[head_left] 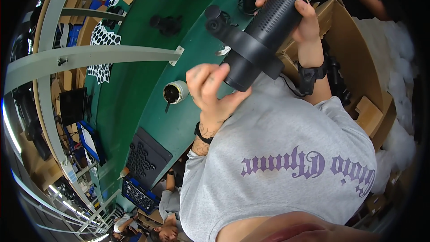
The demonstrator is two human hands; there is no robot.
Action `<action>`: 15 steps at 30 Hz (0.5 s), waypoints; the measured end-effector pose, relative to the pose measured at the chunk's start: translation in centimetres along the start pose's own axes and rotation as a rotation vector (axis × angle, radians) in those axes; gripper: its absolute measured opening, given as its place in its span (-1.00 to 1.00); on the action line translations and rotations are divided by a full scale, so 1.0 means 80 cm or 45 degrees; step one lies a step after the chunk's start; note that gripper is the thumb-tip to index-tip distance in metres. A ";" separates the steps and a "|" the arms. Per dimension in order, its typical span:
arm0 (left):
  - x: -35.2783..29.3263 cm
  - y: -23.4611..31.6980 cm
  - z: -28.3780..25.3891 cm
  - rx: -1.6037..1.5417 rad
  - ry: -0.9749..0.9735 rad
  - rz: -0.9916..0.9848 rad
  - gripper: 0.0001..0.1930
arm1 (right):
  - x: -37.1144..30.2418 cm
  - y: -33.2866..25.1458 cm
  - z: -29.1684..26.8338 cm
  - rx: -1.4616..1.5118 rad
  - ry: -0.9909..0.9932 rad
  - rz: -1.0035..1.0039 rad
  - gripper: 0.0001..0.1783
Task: The person picks up a microphone from a box, wipes its base with a cloth, and places it on the table, repeating this process for several more microphones.
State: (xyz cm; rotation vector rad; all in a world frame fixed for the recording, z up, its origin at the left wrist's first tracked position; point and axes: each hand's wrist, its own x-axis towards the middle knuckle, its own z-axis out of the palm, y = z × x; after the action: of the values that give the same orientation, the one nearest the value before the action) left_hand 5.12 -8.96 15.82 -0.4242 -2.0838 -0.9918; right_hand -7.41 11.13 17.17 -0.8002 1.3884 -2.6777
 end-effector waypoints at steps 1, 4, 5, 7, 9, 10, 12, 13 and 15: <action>0.000 -0.005 0.000 0.043 -0.019 0.178 -0.43 | -0.004 -0.002 -0.009 -0.006 0.006 -0.004 -0.26; -0.001 -0.016 0.014 0.119 0.036 0.487 -0.50 | -0.011 -0.009 -0.024 -0.240 -0.072 0.251 0.05; -0.002 -0.021 0.016 0.118 0.054 0.586 -0.51 | -0.017 -0.010 -0.024 -0.250 -0.064 0.246 0.05; -0.010 -0.032 0.021 0.029 0.067 0.550 -0.54 | -0.029 -0.016 -0.022 -0.208 -0.034 0.100 0.01; -0.014 -0.048 0.022 0.034 -0.129 0.346 -0.60 | -0.038 -0.031 0.000 -0.247 0.106 0.052 0.04; -0.018 -0.055 0.026 -0.030 -0.177 0.199 -0.60 | -0.040 -0.041 0.008 -0.501 0.064 -0.043 0.05; -0.030 -0.067 0.040 -0.050 -0.259 -0.037 -0.59 | -0.048 -0.051 0.013 -0.995 -0.089 -0.190 0.03; -0.036 -0.070 0.045 -0.067 -0.265 -0.025 -0.59 | -0.047 -0.051 0.018 -1.104 -0.169 -0.310 -0.01; -0.045 -0.074 0.053 -0.063 -0.302 -0.102 -0.60 | -0.043 -0.059 0.022 -1.310 -0.161 -0.345 -0.04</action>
State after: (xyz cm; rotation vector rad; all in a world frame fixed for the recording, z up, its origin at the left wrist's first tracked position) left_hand 1.90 -9.42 8.37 -0.5085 -2.3072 -1.0857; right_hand -2.64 13.51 20.12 -1.2121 2.7842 -1.8301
